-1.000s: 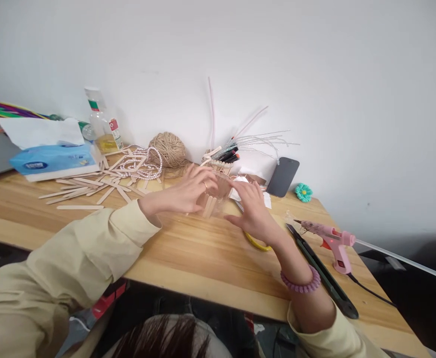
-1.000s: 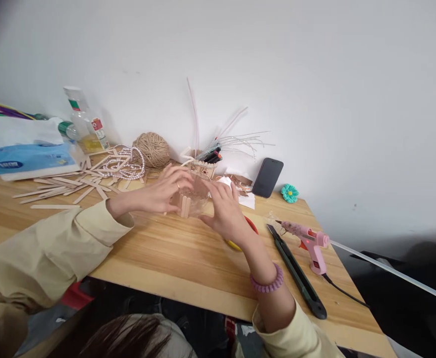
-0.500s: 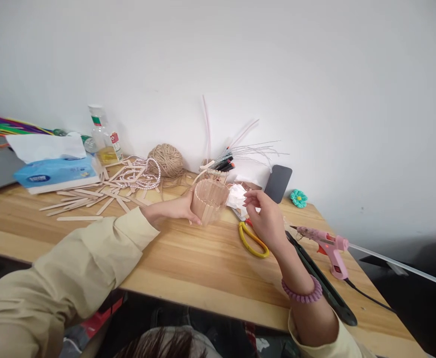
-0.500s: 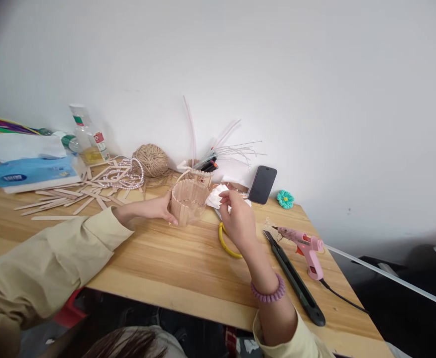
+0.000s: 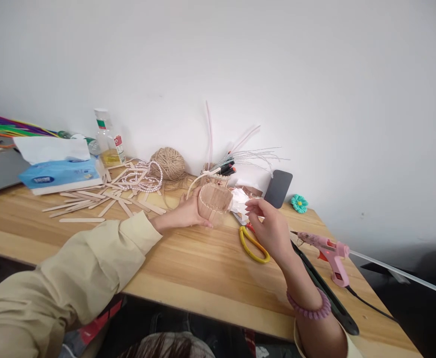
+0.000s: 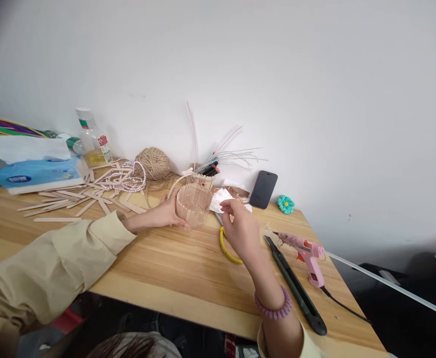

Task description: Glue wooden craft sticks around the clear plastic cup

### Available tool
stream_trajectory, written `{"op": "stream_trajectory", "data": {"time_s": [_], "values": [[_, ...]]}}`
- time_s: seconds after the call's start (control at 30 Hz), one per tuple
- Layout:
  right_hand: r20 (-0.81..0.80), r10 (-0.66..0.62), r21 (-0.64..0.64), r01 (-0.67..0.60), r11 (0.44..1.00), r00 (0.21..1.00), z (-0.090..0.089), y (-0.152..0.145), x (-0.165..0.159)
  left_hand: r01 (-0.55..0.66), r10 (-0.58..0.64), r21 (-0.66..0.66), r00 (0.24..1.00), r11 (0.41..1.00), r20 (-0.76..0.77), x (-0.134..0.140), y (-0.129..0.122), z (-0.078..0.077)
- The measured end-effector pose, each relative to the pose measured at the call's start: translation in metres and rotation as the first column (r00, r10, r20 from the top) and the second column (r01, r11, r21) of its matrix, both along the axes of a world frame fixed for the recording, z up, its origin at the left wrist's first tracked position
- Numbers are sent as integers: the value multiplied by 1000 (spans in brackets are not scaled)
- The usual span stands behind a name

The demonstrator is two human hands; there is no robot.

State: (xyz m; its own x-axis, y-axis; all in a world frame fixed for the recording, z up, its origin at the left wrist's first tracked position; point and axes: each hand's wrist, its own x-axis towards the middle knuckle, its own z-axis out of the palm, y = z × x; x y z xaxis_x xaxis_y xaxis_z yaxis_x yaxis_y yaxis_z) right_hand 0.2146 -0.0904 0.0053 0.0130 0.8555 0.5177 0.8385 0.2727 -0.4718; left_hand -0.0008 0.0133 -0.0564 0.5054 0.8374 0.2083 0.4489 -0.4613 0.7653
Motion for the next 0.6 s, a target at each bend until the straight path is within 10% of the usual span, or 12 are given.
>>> {"op": "stream_trajectory", "data": {"time_s": [0.33,0.6], "values": [[268,147,-465,-6,885,952,21,-121,75,-43,44,35,999,998,-24,-3,-2,10],[474,-497,-529,686,499,727,-1,-160,167,-117,105,240,993,964,62,-11,-6,25]]}}
